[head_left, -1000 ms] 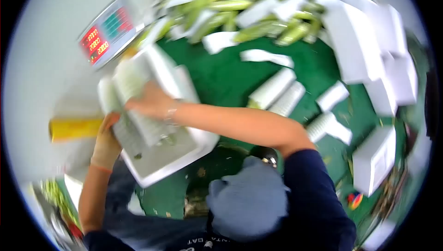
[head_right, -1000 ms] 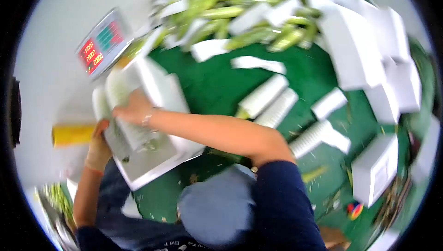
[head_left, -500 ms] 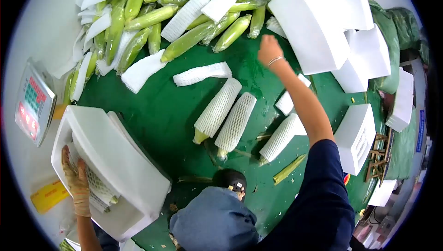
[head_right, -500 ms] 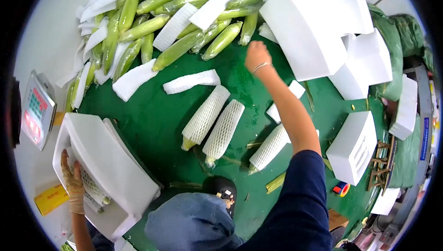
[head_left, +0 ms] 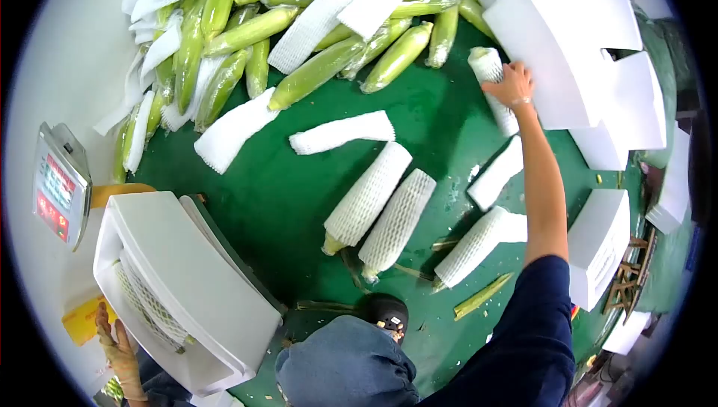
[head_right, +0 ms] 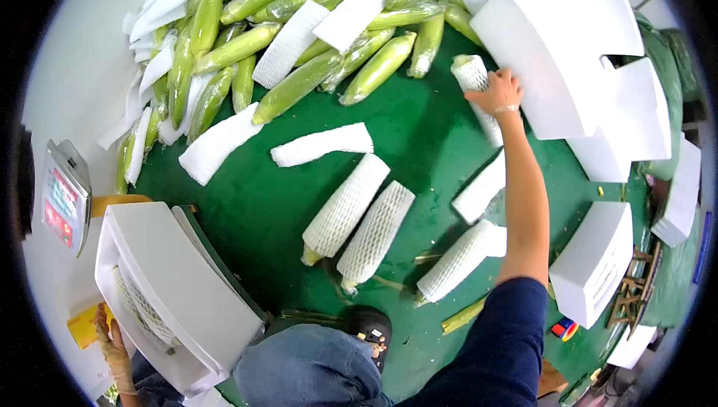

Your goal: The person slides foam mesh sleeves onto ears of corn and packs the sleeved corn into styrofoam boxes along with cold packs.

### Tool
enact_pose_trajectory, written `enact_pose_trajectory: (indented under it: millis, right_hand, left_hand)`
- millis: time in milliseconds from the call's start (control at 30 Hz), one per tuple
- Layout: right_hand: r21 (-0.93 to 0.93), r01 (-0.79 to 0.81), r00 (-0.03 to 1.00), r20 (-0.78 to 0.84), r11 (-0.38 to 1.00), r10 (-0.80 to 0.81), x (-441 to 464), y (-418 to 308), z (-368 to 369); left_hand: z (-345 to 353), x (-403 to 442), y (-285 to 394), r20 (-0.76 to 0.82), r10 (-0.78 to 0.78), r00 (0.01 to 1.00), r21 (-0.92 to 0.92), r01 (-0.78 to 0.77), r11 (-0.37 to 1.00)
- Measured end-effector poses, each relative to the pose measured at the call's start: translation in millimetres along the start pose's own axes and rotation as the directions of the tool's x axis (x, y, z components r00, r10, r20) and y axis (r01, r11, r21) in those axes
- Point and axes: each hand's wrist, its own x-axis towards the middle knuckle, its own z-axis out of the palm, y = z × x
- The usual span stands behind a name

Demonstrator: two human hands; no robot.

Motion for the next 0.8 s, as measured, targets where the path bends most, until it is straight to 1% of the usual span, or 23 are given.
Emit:
enact_pose_trajectory:
  millis: [33,67,100,133,167,200,233,267,300,333,367,400,433,500,533,567,600,633,667,700,733,767,800]
  right_hand:
    - [0.188,0.005,0.979,-0.203,0.982,0.034,-18.1,15.6,23.1]
    - [0.678,-0.013,0.998,-0.033,0.735,0.047,-42.4,15.6,-11.8]
    - [0.957,-0.109,0.992,0.122,0.268,-0.032,-71.3,8.3,-51.5]
    - [0.987,-0.141,0.990,0.138,0.071,0.040,-94.6,5.5,-59.3]
    - [0.936,-0.325,0.941,0.335,-0.131,0.055,-112.8,16.3,-60.6]
    - [0.848,-0.340,0.922,0.387,-0.407,0.035,-136.4,5.4,-91.2]
    - [0.781,-0.404,0.879,0.475,-0.477,0.033,-161.2,-16.6,-144.9]
    - [0.680,-0.541,0.836,0.495,-0.495,-0.235,-181.5,-19.1,-173.4]
    - [0.626,-0.574,0.818,0.408,-0.527,-0.406,-202.6,-29.4,-193.6]
    - [0.633,-0.469,0.880,0.393,-0.616,-0.266,-234.0,-62.0,-230.5]
    - [0.655,-0.478,0.876,0.311,-0.585,-0.368,-257.5,-69.2,-247.6]
    - [0.769,-0.523,0.834,0.373,-0.367,-0.406,-282.9,-67.3,-252.9]
    - [0.799,-0.538,0.794,0.376,-0.267,-0.478,-303.9,-82.8,-284.6]
    - [0.838,-0.546,0.746,0.492,0.011,-0.450,-329.6,-100.4,-314.4]
    - [0.929,-0.327,0.811,0.369,0.171,-0.454,-331.6,-104.6,-321.2]
    - [0.944,-0.083,0.841,0.238,0.319,-0.485,-327.3,-111.9,-330.7]
    - [0.889,0.099,0.823,0.179,0.447,-0.539,-321.6,-123.3,-354.7]
    - [0.806,0.307,0.813,0.054,0.506,-0.579,-314.7,-131.6,-367.8]
    - [0.776,0.330,0.807,0.063,0.537,-0.587,-311.7,-146.9,-391.3]
    - [0.737,0.314,0.780,0.159,0.598,-0.606,-309.5,-165.6,-417.1]
    - [0.717,0.408,0.689,0.165,0.565,-0.706,-305.8,-181.7,-431.0]
    - [0.695,0.494,0.585,0.178,0.522,-0.791,-303.1,-196.4,-441.0]
    - [0.625,0.674,0.462,0.060,0.395,-0.885,-303.3,-212.9,-438.8]
  left_hand:
    - [0.3,7.3,3.8,0.005,0.009,1.000,-0.017,-0.008,1.000]
    - [0.0,17.2,11.3,0.068,-0.090,0.994,-0.167,0.100,0.981]
    - [-1.6,25.6,21.3,0.149,-0.180,0.972,-0.299,0.218,0.929]
    - [-5.0,32.6,36.7,0.168,-0.134,0.977,-0.312,0.182,0.933]
    - [-10.3,38.1,69.8,0.180,-0.096,0.979,-0.282,0.144,0.948]
    - [-12.8,38.2,77.3,0.175,-0.029,0.984,-0.304,0.082,0.949]
    - [-20.1,33.5,93.9,0.180,0.052,0.982,-0.327,0.010,0.945]
    - [-34.5,22.1,117.5,0.167,0.102,0.981,-0.361,-0.035,0.932]
    - [-51.4,9.2,133.9,0.155,0.097,0.983,-0.266,-0.053,0.962]
    - [-66.2,-7.0,139.6,0.153,0.061,0.986,-0.313,-0.010,0.950]
    - [-84.1,-22.0,133.9,0.144,0.196,0.970,-0.257,-0.154,0.954]
    - [-96.3,-41.1,131.4,0.122,0.222,0.967,-0.341,-0.169,0.925]
    - [-112.6,-57.2,129.8,0.142,0.253,0.957,-0.257,-0.211,0.943]
    - [-130.8,-85.6,111.5,0.226,0.197,0.954,-0.295,-0.126,0.947]
    - [-128.8,-98.9,92.8,0.204,0.192,0.960,-0.297,-0.126,0.946]
    - [-124.4,-110.0,69.2,0.156,0.221,0.963,-0.269,-0.174,0.947]
    - [-123.2,-118.5,53.1,0.157,0.167,0.973,-0.277,-0.118,0.953]
    - [-122.2,-122.9,41.2,0.159,0.116,0.980,-0.285,-0.067,0.956]
    - [-119.4,-122.5,34.3,0.152,0.118,0.981,-0.290,-0.070,0.955]
    - [-114.9,-117.8,31.8,0.112,0.187,0.976,-0.263,-0.153,0.953]
    - [-106.3,-109.4,28.6,0.075,0.257,0.963,-0.235,-0.234,0.944]
    - [-87.1,-93.5,21.8,0.008,0.431,0.902,-0.204,-0.420,0.884]
    - [-68.4,-73.9,18.4,0.022,0.541,0.841,-0.196,-0.527,0.827]
